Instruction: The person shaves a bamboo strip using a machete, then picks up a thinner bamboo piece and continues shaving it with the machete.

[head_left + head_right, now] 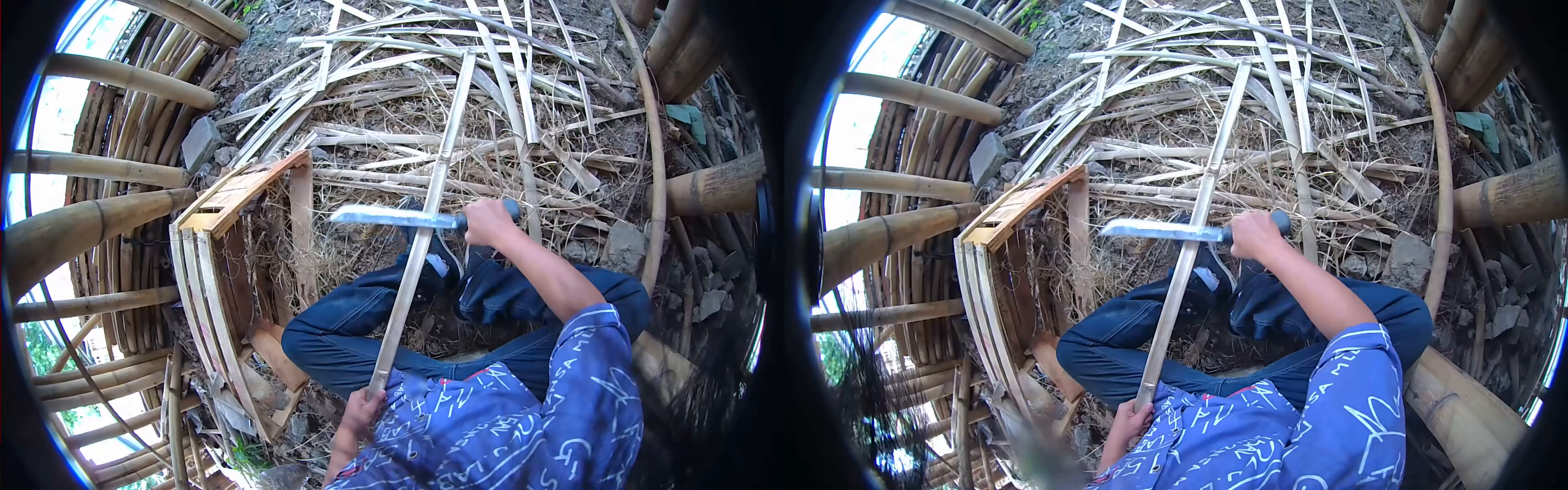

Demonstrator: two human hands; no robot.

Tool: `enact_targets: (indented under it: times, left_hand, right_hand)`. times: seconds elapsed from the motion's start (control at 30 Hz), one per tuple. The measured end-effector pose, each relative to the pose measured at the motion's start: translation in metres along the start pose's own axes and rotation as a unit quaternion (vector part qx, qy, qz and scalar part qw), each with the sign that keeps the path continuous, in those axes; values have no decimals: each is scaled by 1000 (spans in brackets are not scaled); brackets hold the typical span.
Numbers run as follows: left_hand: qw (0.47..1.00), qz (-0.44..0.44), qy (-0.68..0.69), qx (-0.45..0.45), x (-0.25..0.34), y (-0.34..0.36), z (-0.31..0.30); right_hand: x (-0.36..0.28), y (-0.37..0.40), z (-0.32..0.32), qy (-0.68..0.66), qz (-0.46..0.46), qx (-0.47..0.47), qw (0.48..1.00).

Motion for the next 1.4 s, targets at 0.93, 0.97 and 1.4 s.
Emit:
enact_targets:
  times: [0.93,0.97,1.4]
  left_hand:
    - [999,-31,35,-19,7,0,1]
    - [999,-20,30,-22,7,-1,1]
    - [999,19,27,1,8,2,6]
  right_hand:
    - [-32,38,-1,-117,45,-21,992]
    - [-45,48,4,-142,25,-50,988]
    - [-89,75,35,-75,-85,-68,991]
Point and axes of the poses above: each hand's wrist, its own y-axis away from the middle knuckle, its own z-axis out of the palm, x = y × z, the point moved 4 cm from there along -y, towards the middle knuckle, and after that the axes turned 8 degrees about x, right-handed, at the moved point
